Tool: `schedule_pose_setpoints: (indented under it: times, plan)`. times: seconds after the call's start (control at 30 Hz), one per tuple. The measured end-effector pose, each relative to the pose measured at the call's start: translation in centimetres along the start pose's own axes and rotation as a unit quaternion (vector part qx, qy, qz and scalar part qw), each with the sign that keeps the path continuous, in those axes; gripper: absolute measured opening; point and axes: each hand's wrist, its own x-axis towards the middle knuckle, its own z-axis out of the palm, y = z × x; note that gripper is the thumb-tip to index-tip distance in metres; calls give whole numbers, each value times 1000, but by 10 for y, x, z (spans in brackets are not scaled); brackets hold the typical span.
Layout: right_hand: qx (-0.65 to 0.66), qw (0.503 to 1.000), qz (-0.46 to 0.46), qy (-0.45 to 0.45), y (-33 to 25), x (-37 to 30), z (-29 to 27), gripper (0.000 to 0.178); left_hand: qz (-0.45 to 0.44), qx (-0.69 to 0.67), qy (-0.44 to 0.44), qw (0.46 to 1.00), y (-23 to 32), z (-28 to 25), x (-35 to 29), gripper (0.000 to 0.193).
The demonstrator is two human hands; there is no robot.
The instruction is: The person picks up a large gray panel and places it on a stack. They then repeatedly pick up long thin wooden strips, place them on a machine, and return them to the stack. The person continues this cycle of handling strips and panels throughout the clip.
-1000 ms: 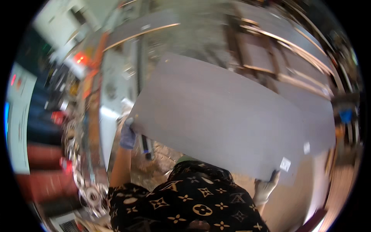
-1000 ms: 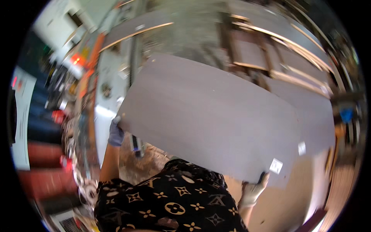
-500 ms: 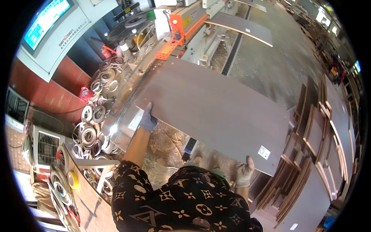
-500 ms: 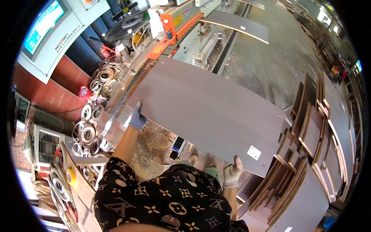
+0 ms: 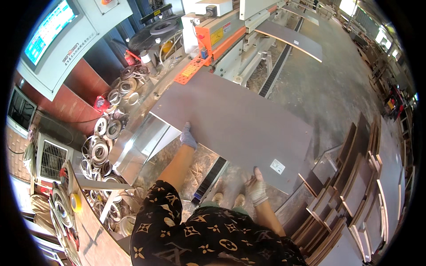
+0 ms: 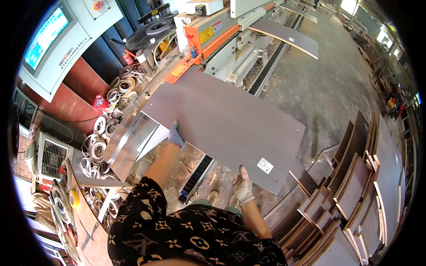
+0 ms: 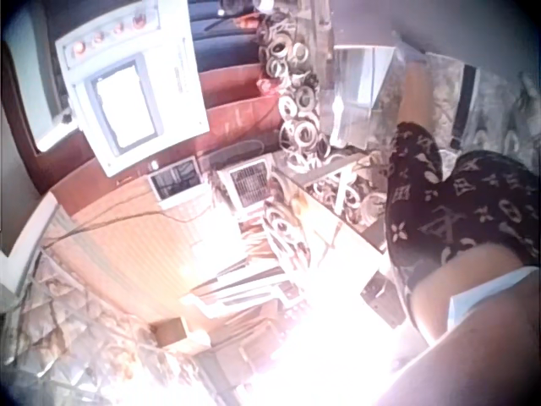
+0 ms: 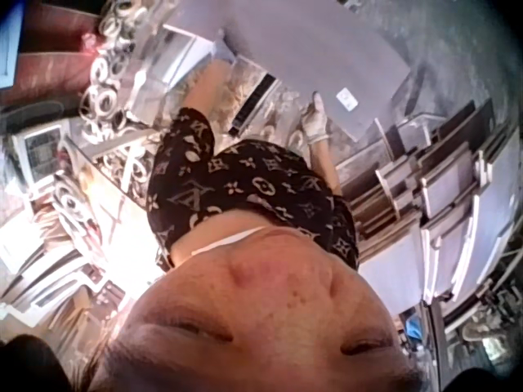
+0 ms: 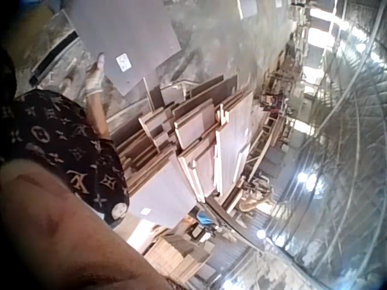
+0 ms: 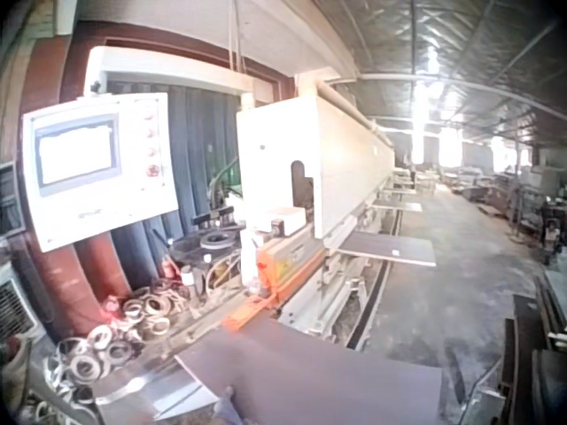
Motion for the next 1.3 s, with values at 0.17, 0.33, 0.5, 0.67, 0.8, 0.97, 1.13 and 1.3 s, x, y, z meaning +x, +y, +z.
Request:
schedule_pose_setpoints:
  times: [0.17, 0.33, 0.5, 0.67, 0.8, 0.97, 1.13, 1.3]
  plan:
    - [-44, 999, 3, -20, -28, 36, 0, 55, -15, 10, 2, 1000, -13, 37, 33, 40]
    - [-83, 995, -43, -27, -74, 80, 26, 50, 31, 51, -56, 997, -32, 91, 93, 45]
    - [-142, 983, 4, -118, -76, 93, 59, 69, 89, 315, -203, 923, 37, 31, 166, 56]
    - [-317, 943, -91, 46, -60, -70, 26, 69, 42, 378, -283, 880, -109, 140, -78, 42]
    - [-250, 930, -136, 232, 23, -202, -63, 52, -177, 366, -660, 632, -218, 79, -199, 31]
    - [50, 668, -428, 607, 56, -375, -92, 38, -498, 383, -638, 446, -245, 59, -401, 47]
    - [132, 603, -522, 588, 10, -493, -106, 50, -555, 388, -658, 329, -267, 20, -498, 42]
    - [49, 706, -557, 434, -2, -521, -172, 35, -568, 365, -674, 301, -274, -14, -540, 54]
